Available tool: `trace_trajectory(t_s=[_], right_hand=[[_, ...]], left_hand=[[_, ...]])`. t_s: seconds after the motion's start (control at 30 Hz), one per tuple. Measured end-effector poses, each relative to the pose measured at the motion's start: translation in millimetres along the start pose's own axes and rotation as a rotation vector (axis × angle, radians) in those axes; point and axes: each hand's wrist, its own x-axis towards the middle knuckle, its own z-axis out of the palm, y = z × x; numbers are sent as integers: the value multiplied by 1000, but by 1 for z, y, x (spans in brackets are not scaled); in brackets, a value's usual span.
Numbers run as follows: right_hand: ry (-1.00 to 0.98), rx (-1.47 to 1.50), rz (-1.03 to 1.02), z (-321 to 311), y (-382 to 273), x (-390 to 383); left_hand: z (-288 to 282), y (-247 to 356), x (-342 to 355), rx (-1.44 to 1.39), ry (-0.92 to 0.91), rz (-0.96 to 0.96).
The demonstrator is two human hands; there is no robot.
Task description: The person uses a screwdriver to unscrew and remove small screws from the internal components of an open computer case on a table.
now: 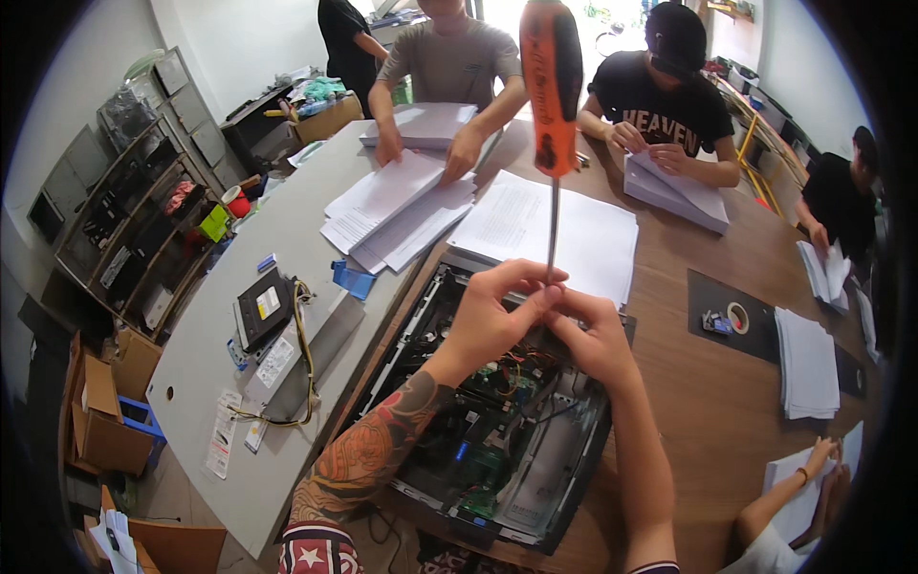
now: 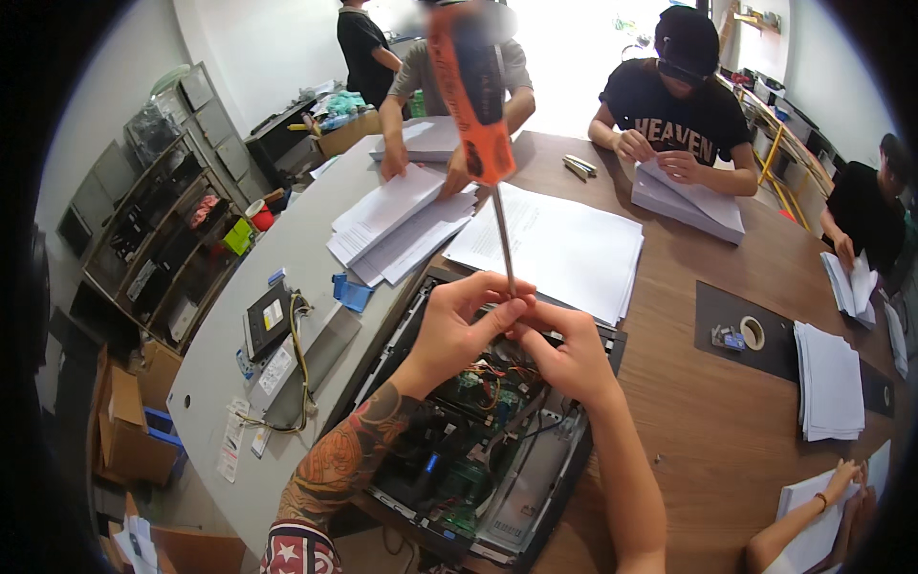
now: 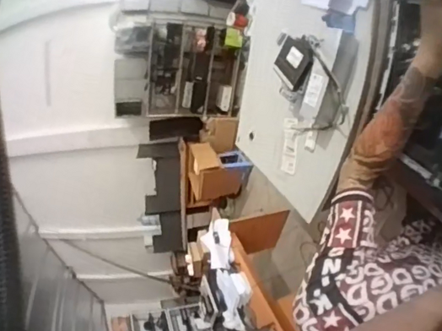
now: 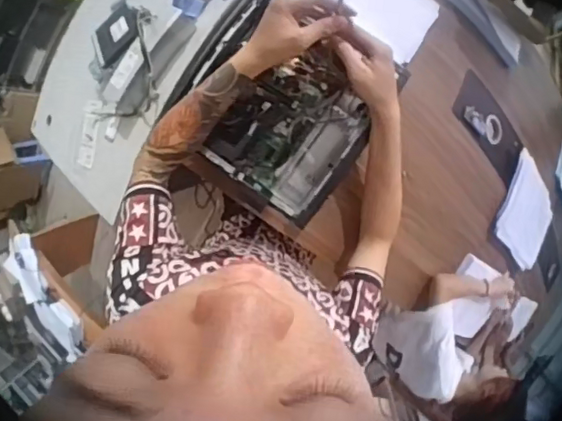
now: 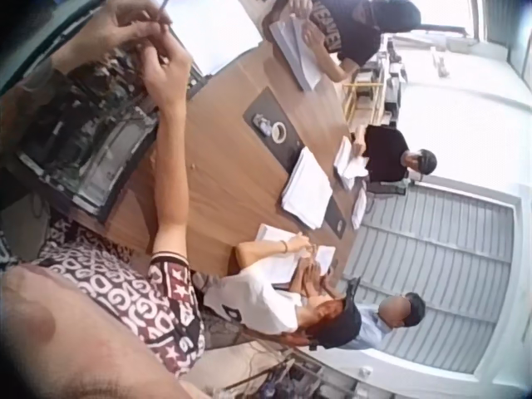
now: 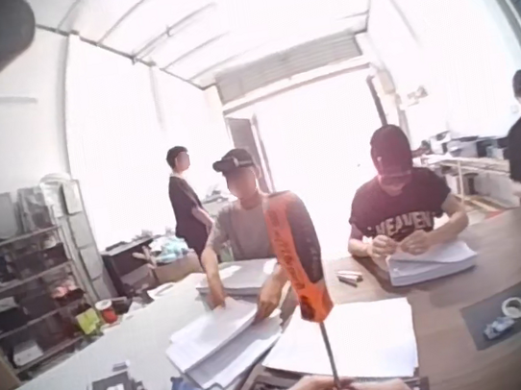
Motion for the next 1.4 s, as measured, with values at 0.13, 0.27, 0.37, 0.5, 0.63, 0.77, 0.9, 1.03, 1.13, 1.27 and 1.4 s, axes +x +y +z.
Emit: trace_trajectory(t_s=[0.13,0.27,0.37,0.5,0.63,0.77,0.9,1.03,1.13,1.27,1.4], right_hand=[[28,-35,-46,7,6,1],[82,-85,-37,8,2,1],[81,-80,-11,4,11,-1],[126,-123,-38,5,12,1],[129,-159,-70,5,15,2],[95,-139,-18,5,7,3],[82,-92,-48,7,13,3],[86,-119,-49,5,13,3],[95,-76,-25,6,17,3],[109,-112,-18,5,17,2],[102,-132,3,6,8,3]], left_hand=[[-3,3,-3,-113,24,-46],[-8,10,1,-55,-154,59],[3,16,0,-231,-178,7],[9,20,-2,-287,-201,41],[7,17,-1,-272,-168,-28],[1,12,0,-217,-92,-115],[-3,7,-2,-102,-129,1],[-4,5,0,18,-148,94],[0,6,-2,29,-134,67],[4,6,-2,4,-127,42],[4,2,0,-48,-77,72]])
